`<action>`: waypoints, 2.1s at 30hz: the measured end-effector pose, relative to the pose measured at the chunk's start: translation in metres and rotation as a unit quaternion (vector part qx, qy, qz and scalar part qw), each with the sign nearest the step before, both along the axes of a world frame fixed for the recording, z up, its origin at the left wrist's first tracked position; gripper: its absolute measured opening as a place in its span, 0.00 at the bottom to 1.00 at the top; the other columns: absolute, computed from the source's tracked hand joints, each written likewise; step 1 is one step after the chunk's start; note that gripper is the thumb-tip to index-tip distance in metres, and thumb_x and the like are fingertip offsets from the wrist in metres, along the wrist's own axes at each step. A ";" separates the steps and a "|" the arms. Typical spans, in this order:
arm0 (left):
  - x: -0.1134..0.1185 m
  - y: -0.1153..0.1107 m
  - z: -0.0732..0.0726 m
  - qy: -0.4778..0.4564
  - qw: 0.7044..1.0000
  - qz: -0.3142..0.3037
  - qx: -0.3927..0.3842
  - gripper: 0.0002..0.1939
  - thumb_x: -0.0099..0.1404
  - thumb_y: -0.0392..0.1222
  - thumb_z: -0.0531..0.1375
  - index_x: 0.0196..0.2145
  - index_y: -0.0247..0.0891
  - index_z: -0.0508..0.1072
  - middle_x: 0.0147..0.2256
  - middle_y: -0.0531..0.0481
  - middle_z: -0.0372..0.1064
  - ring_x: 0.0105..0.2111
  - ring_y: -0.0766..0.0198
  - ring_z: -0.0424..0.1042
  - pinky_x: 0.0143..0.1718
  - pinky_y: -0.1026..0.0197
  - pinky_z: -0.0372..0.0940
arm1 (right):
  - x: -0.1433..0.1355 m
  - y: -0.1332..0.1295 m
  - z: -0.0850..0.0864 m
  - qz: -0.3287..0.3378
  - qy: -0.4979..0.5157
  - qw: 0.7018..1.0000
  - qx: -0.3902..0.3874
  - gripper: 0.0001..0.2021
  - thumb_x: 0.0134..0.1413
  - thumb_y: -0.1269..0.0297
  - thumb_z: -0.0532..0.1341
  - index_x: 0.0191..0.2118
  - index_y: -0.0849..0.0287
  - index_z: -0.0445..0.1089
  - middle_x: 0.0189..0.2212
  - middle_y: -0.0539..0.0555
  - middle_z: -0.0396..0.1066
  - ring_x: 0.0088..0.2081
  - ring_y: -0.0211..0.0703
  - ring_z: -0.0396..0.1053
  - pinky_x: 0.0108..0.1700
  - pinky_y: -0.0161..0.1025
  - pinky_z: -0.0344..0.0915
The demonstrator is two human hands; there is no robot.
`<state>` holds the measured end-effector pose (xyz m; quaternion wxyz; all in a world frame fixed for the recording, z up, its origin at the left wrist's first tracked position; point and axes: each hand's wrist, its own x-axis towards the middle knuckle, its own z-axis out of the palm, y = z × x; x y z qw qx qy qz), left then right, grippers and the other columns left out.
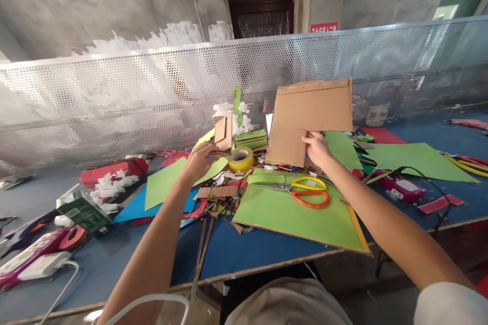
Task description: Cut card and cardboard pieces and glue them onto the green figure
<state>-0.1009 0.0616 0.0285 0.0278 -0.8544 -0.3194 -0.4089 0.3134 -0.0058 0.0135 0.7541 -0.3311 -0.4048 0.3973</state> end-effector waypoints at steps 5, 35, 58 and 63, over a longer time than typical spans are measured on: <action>-0.029 0.013 -0.007 0.135 0.988 0.070 -0.004 0.15 0.68 0.35 0.52 0.45 0.38 0.76 0.44 0.40 0.71 0.46 0.50 0.70 0.51 0.49 0.67 | -0.006 0.001 -0.003 0.023 0.007 1.000 0.001 0.14 0.37 0.74 0.67 0.35 0.56 0.76 0.41 0.54 0.83 0.53 0.54 0.76 0.59 0.52 0.69; 0.118 -0.076 -0.036 0.232 0.929 -0.195 0.213 0.25 0.77 0.40 0.56 0.69 0.44 0.65 0.66 0.44 0.67 0.66 0.53 0.66 0.67 0.46 0.62 | -0.085 -0.017 -0.021 0.105 -0.002 0.994 -0.006 0.14 0.42 0.68 0.68 0.38 0.52 0.72 0.50 0.53 0.81 0.59 0.52 0.71 0.69 0.52 0.59; 0.122 -0.082 -0.033 0.131 0.972 -0.161 0.111 0.18 0.75 0.45 0.59 0.60 0.47 0.74 0.65 0.43 0.68 0.65 0.47 0.66 0.65 0.42 0.61 | -0.099 -0.024 -0.005 0.067 0.056 0.994 0.063 0.18 0.41 0.64 0.70 0.41 0.52 0.69 0.50 0.55 0.79 0.57 0.51 0.73 0.62 0.50 0.67; 0.122 -0.080 -0.030 -0.250 0.966 -0.028 -0.053 0.27 0.71 0.54 0.63 0.63 0.44 0.66 0.65 0.36 0.62 0.64 0.48 0.65 0.65 0.41 0.62 | -0.092 -0.018 0.009 0.035 0.064 0.995 0.070 0.16 0.41 0.66 0.67 0.40 0.52 0.70 0.49 0.55 0.80 0.58 0.52 0.72 0.63 0.51 0.66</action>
